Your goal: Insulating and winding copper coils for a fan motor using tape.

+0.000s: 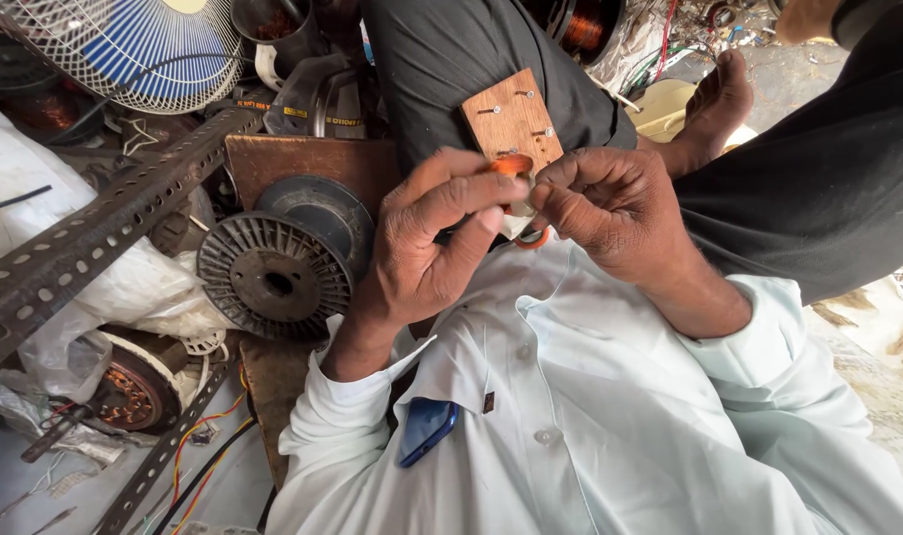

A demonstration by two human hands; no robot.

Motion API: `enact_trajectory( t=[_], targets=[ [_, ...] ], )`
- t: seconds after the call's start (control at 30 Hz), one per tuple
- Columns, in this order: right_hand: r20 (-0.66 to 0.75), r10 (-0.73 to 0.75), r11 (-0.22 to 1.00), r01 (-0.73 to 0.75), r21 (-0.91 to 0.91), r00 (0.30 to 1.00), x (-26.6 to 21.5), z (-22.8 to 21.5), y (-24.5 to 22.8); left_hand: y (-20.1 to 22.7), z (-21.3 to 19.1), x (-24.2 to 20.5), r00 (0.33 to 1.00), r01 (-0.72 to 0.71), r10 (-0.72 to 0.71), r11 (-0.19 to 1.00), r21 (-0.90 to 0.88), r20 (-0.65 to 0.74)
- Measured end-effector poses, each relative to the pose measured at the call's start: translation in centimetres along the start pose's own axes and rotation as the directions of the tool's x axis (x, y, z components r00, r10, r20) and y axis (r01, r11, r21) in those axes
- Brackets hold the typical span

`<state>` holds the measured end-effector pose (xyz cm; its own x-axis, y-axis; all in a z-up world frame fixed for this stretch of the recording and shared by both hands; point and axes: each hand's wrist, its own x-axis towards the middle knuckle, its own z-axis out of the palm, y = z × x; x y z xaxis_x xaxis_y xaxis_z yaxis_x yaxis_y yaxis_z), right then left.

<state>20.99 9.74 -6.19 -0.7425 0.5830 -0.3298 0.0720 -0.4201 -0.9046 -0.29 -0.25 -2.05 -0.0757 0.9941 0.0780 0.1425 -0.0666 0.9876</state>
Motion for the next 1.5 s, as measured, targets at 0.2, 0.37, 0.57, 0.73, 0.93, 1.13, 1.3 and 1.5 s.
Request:
enact_trajectory(
  t=[0.2,0.37,0.57,0.73,0.93,1.13,1.3,1.5],
  targets=[
    [-0.085,-0.070,0.997,0.068,-0.037,0.994,-0.6,0.8,-0.5,0.3,0.7,0.1,0.996,-0.067,0.075,0.988,0.140,-0.054],
    [-0.127,-0.181,0.983,0.176,-0.057,0.975,-0.7,1.3,-0.6,1.5,1.3,0.6,0.990,-0.120,0.137,0.949,0.292,-0.039],
    [-0.148,-0.186,0.982,0.186,-0.014,0.971,-0.4,0.8,-0.2,1.8,1.5,1.3,0.977,-0.208,0.203,0.861,0.465,0.060],
    [-0.114,-0.186,0.982,0.187,0.004,0.976,-0.1,0.8,-0.1,1.6,1.4,1.7,0.962,-0.272,0.224,0.809,0.522,0.155],
    [-0.163,-0.194,0.981,0.187,-0.055,0.967,-0.3,1.1,1.5,1.5,1.0,2.3,0.958,-0.274,0.189,0.832,0.483,0.218],
    [-0.170,-0.157,0.986,0.145,-0.079,0.973,0.1,1.8,0.8,1.2,-0.1,2.5,0.946,-0.246,0.143,0.901,0.356,0.292],
    [-0.149,-0.135,0.991,0.136,-0.006,0.980,0.2,2.0,0.3,0.3,-0.8,2.3,0.929,-0.263,0.184,0.939,0.223,0.322],
    [-0.133,-0.146,0.982,0.127,-0.139,0.980,0.4,2.3,-0.3,-0.1,-1.6,2.4,0.921,-0.254,0.169,0.944,0.212,0.350]
  ],
)
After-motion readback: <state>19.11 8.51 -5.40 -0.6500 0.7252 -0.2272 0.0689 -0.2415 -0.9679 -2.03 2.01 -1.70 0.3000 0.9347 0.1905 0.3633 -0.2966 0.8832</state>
